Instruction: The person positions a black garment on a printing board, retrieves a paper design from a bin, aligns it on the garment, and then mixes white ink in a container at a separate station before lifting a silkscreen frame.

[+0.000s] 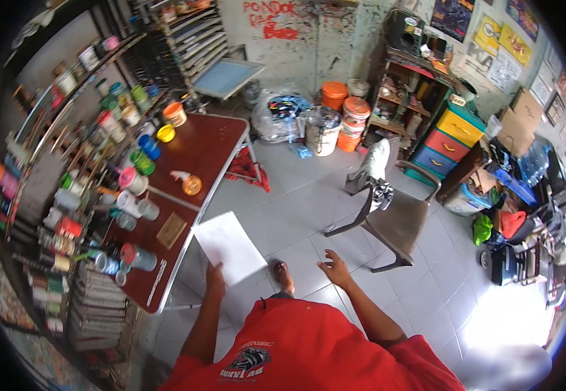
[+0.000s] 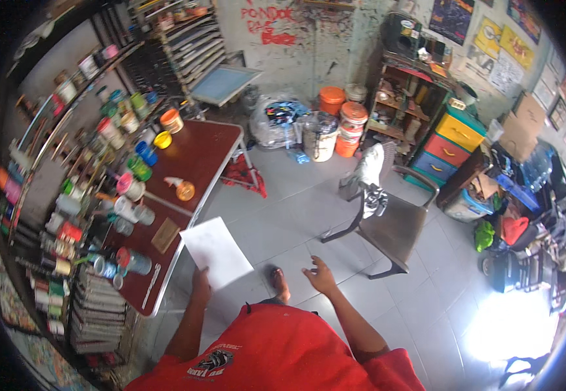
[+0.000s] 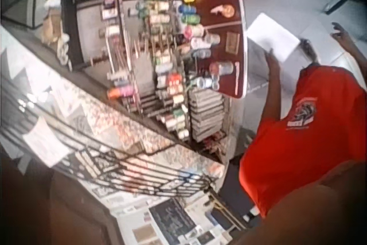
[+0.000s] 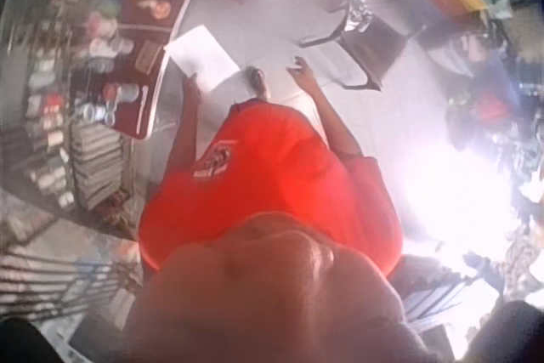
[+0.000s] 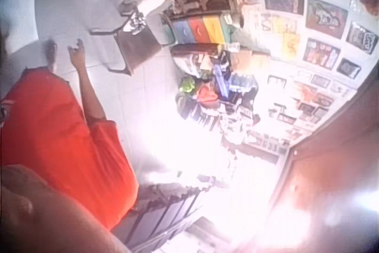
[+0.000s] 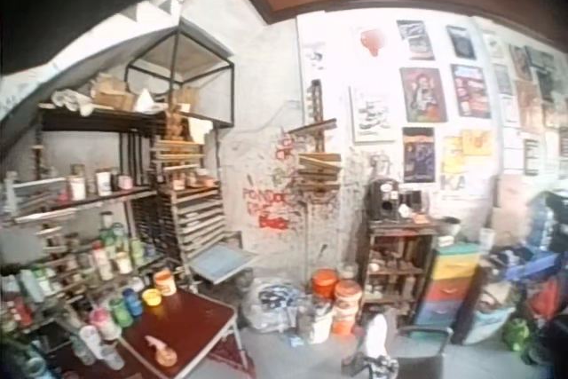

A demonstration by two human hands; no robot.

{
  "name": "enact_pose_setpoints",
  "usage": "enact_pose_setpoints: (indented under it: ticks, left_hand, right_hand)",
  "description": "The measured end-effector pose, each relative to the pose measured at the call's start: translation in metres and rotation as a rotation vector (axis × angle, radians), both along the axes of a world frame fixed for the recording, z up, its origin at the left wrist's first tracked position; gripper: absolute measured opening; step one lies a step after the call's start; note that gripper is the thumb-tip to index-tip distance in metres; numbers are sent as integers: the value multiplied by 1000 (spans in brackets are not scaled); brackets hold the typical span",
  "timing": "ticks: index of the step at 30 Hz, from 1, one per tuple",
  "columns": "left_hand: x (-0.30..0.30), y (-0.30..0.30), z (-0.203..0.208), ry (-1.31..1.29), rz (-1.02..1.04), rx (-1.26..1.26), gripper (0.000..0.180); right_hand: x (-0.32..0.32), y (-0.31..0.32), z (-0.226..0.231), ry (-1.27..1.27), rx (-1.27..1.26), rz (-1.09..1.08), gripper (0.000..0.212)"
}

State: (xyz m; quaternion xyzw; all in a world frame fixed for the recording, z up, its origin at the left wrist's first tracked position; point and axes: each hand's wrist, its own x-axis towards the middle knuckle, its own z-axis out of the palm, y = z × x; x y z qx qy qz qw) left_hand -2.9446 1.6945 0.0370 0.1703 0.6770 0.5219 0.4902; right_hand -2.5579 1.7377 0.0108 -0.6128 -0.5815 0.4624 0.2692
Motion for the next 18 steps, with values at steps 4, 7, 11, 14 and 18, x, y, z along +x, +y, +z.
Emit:
enact_pose_setpoints:
  ticks: [4,7,11,14,18]
  left_hand:
    - [-50,158,-40,112,-150,404,43]
    - [-62,288,-35,-344,85,313,39]
    - [-105,397,-51,-471,175,122,60]
    - [-51,429,-62,-305,301,-239,75]
    - [-8,385,-154,-100,48,-23,60]
  right_hand:
    - [84,23,-15,-231,-69,-181,59]
    - [143,9,-31,-258,-127,-331,56]
    - [168,-11,-36,-227,-230,-616,56]
    - [173,-2,-20,-231,-247,-745,62]
    - [162,113,-9,-196,-76,-584,78]
